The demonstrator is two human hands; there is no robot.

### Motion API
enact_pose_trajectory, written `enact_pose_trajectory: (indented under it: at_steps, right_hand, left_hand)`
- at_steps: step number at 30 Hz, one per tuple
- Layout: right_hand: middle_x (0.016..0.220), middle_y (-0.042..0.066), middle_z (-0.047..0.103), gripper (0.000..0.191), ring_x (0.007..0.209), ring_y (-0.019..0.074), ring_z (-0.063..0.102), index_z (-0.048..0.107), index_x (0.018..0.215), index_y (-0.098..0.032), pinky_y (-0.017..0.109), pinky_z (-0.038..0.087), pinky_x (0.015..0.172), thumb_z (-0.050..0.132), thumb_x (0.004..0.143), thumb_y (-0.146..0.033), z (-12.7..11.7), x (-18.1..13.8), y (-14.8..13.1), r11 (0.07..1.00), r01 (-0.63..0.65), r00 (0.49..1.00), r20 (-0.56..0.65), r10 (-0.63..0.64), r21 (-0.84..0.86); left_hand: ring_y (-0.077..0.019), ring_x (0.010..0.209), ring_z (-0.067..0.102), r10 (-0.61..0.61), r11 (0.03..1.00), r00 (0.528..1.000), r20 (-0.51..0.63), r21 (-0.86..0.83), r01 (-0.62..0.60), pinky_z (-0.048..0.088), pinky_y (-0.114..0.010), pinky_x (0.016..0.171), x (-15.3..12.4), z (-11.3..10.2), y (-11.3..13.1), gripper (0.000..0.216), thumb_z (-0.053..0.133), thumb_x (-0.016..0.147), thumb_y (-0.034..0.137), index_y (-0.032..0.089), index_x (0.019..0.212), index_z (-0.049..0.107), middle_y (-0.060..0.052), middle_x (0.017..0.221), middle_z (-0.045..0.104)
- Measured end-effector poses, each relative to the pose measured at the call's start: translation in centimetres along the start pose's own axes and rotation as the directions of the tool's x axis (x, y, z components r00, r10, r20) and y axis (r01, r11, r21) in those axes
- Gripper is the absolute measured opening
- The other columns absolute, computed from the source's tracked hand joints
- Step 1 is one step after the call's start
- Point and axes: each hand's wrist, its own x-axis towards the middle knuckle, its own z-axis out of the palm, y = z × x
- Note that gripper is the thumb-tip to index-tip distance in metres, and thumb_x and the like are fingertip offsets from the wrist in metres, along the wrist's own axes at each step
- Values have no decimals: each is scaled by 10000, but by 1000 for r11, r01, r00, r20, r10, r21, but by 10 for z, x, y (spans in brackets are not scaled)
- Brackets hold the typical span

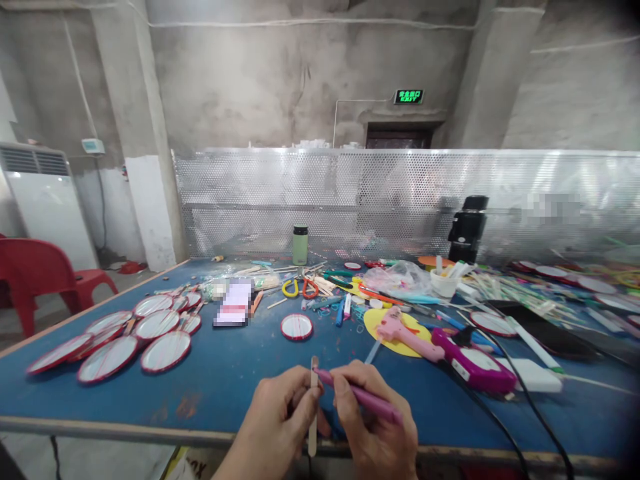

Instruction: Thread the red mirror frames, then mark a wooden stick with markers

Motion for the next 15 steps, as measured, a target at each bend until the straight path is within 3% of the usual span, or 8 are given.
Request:
enact_pose_trajectory:
  at_steps: [7,15]
  right_hand:
    - [645,-56,629,170,554,82,618,679,864,-244,142,504,582,557,954,-168,1,-2,-1,999,-35,999,-34,35,-3]
    - [685,-53,696,172,587,79,659,692,834,-235,125,511,604,578,934,-153,2,3,-3,1000,-13,999,-32,13,-4]
  left_hand:
    - [-113,455,504,0,999,1000,-3,33,0,393,-204,449,0,-1,-3,424,452,961,531,179,793,620,-35,673,688]
    - [-100,427,476,-5,1000,1000,-7,31,5,391,-200,448,0,0,-3,389,460,956,511,197,757,572,-4,632,655]
